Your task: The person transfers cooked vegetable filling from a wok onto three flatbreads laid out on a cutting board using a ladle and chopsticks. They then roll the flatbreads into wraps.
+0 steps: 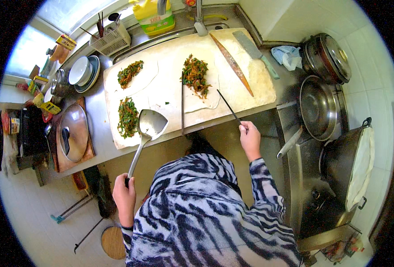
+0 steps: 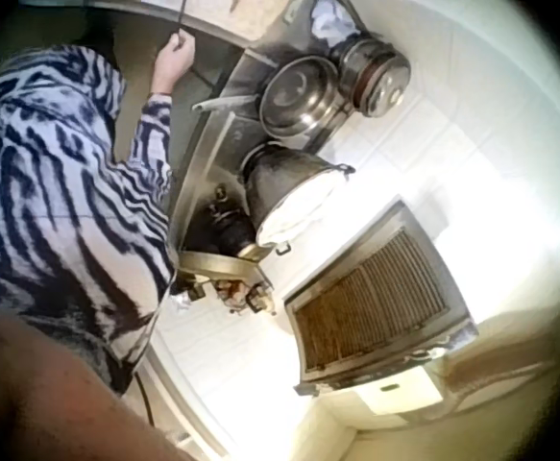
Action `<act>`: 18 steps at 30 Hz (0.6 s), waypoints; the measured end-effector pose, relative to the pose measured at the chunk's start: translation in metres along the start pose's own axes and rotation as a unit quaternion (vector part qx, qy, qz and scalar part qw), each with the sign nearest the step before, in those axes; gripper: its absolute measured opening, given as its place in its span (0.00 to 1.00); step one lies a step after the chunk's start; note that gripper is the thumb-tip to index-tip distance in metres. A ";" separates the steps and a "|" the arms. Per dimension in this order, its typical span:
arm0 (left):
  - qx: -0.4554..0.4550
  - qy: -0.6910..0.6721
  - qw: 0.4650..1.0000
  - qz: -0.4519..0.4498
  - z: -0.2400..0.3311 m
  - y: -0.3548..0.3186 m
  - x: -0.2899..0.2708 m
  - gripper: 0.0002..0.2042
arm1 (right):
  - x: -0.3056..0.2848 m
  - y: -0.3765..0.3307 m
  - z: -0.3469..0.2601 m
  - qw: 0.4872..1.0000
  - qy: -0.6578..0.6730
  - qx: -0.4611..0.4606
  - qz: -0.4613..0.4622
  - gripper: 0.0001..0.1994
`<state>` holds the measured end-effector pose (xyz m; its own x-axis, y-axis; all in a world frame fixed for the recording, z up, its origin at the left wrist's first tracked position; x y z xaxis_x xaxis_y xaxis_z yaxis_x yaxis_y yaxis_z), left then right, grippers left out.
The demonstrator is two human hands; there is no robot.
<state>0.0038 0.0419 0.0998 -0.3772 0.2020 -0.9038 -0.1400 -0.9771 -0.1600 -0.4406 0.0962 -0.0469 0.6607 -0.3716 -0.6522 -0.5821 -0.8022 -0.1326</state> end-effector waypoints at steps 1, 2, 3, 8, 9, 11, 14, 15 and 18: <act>0.000 0.000 1.000 0.006 0.000 -0.001 0.000 0.09 | 0.000 -0.004 0.001 1.000 0.019 0.016 0.005 0.08; -0.001 0.000 1.000 0.013 -0.001 -0.002 -0.001 0.09 | 0.001 -0.008 0.002 0.999 0.038 0.031 0.010 0.08; -0.002 0.001 1.000 0.017 -0.001 -0.003 -0.001 0.09 | 0.000 -0.009 0.001 0.997 0.057 0.049 0.014 0.08; -0.005 -0.014 1.000 0.009 0.002 0.001 0.001 0.09 | 0.019 0.039 -0.019 0.995 -0.016 -0.065 0.079 0.10; -0.004 -0.016 1.000 0.006 0.002 0.003 0.002 0.09 | 0.028 0.056 -0.018 0.993 -0.011 -0.084 0.085 0.11; 0.009 -0.025 1.000 0.010 0.007 0.007 -0.001 0.09 | 0.037 0.081 -0.025 0.988 -0.057 -0.093 0.108 0.12; -0.004 -0.028 0.999 0.023 0.007 0.003 -0.005 0.09 | 0.044 0.099 -0.047 0.948 -0.178 -0.193 0.178 0.12; -0.014 -0.029 0.999 0.026 0.005 0.000 -0.005 0.09 | 0.046 0.098 -0.054 0.954 -0.165 -0.186 0.165 0.12; -0.025 -0.032 0.998 0.043 0.000 -0.006 -0.002 0.09 | 0.057 0.080 -0.068 0.986 -0.057 -0.131 0.083 0.10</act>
<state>0.0057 0.0474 0.1023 -0.4445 0.1194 -0.8878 -0.0583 -0.9928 -0.1043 -0.4174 -0.0214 -0.0442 0.5004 -0.4645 -0.7306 -0.5255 -0.8336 0.1702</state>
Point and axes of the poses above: each hand's wrist, its own y-axis towards the middle knuckle, its own x-axis out of the palm, z = x × y, the point moved 1 cm from there along y, towards the middle knuckle, and after that the axes turned 5 degrees about -z, right-handed, at the moved point
